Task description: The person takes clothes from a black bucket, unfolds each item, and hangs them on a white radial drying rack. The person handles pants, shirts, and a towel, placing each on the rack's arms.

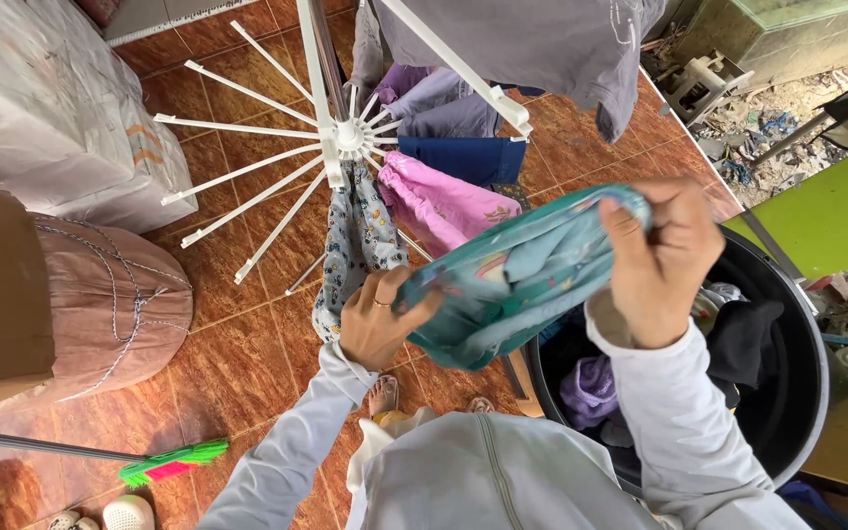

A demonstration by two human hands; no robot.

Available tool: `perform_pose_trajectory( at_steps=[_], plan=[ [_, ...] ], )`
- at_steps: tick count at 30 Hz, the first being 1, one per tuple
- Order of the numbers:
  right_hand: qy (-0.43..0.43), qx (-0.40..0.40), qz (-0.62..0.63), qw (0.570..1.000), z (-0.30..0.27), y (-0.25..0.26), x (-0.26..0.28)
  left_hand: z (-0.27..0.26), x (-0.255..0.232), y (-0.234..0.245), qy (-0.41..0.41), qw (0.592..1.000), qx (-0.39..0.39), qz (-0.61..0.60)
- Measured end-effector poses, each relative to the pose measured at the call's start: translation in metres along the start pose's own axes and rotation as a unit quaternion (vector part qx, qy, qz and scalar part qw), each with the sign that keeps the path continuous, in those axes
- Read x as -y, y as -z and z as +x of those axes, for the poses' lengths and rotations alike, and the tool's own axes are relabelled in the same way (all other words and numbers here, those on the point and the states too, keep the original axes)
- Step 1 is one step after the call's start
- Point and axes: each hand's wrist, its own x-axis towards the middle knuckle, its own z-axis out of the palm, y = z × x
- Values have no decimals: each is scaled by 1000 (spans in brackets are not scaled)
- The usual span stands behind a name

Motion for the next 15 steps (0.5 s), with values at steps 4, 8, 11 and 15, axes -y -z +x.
perform_pose_trajectory(
  at_steps=[4, 8, 11, 15],
  plan=[
    [66, -42, -100, 992, 11, 31, -7, -68, 17, -25, 183, 960, 212, 17],
    [97, -62, -189, 975, 13, 63, -21, -44, 45, 2, 340, 927, 151, -42],
    [126, 13, -229, 965, 12, 83, -18, -4, 63, 26, 361, 930, 67, -23],
    [160, 65, -284, 943, 17, 86, -12, 47, 60, 63, 398, 916, 40, -16]
  ],
)
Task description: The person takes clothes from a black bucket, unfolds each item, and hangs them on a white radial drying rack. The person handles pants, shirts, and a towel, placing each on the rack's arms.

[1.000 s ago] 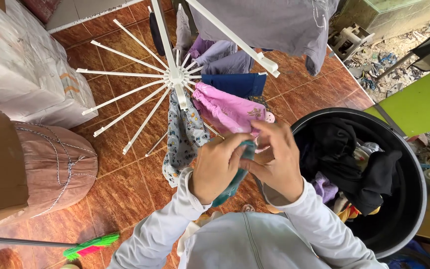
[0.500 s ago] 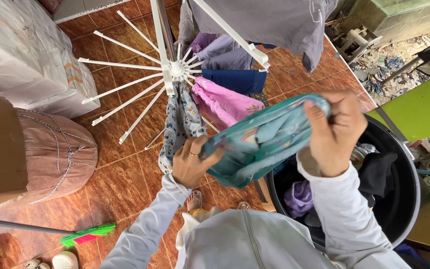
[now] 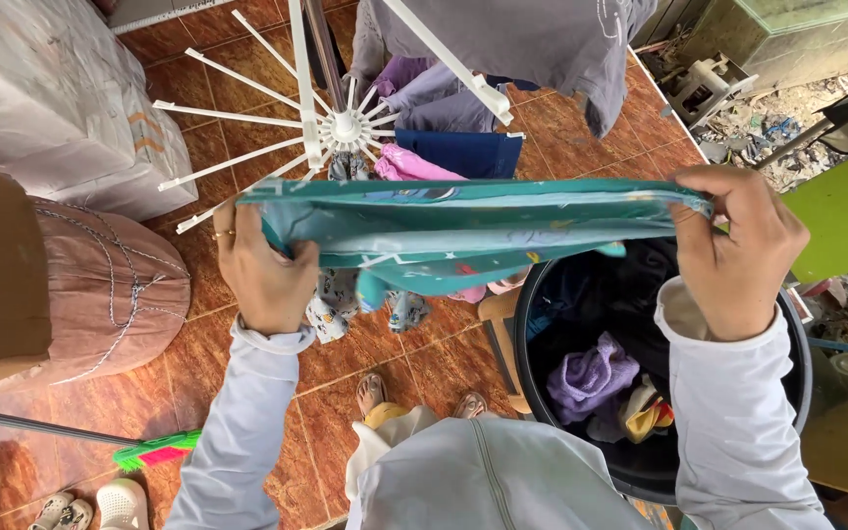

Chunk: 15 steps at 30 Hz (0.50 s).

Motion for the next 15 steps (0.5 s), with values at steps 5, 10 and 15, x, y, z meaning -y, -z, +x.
perform_pose_trajectory(
  at_steps=[5, 10, 15],
  plan=[
    [-35, 27, 46, 998, 0, -8, -6, 31, 9, 50, -282, 954, 97, 15],
    [-235, 51, 231, 943, -21, -18, -24, 57, 26, 109, -315, 917, 232, -78],
    [-158, 168, 395, 889, -22, -12, -1, 68, 76, 124, -331, 920, 204, -38]
  ],
)
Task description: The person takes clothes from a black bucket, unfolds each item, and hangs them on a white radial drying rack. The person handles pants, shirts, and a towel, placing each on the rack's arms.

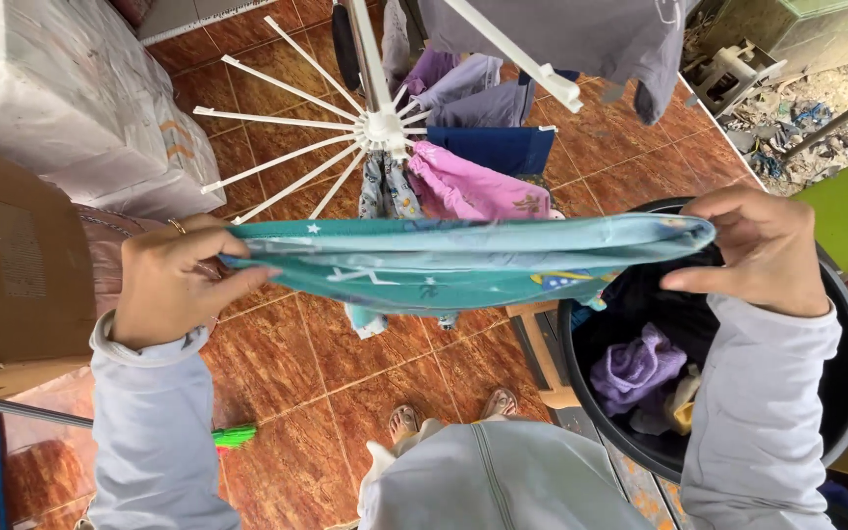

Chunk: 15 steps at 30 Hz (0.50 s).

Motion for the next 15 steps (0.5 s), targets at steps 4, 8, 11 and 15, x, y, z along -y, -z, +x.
perform_pose_trajectory(
  at_steps=[4, 8, 11, 15],
  plan=[
    [43, -67, -137, 987, 5, -40, 9, -30, 23, 0, 113, 986, -65, -106],
    [14, -85, -62, 994, 4, -79, 15, -28, 27, -19, 31, 982, -48, -178],
    [-47, -54, 27, 997, -1, -116, 19, -22, -9, -48, 39, 995, -9, -97],
    [-72, -39, 152, 985, 5, -191, 61, -1, -84, -73, 137, 968, 30, -209]
  ],
)
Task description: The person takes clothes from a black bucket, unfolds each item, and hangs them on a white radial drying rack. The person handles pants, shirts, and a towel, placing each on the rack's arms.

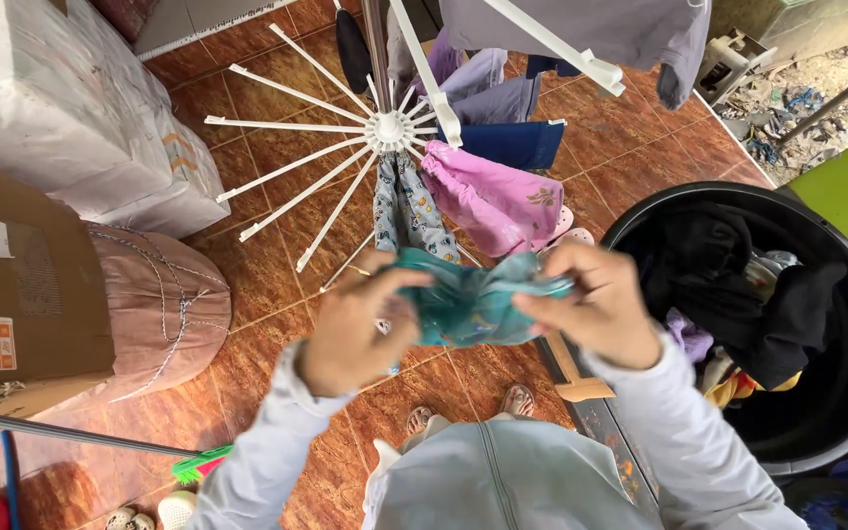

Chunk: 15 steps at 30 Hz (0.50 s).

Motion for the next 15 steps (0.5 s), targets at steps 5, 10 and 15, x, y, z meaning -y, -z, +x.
perform_pose_trajectory(
  at_steps=[5, 10, 15],
  plan=[
    [154, 161, -125, 967, -12, -50, 11, 5, -55, -37, -62, 979, 13, -196],
    [202, 90, -178, 959, 13, -7, 35, 26, -63, -18, -97, 957, 62, -265],
    [107, 319, 76, 939, 30, 8, -6, 49, -78, -2, -137, 910, 189, -343]
  ],
)
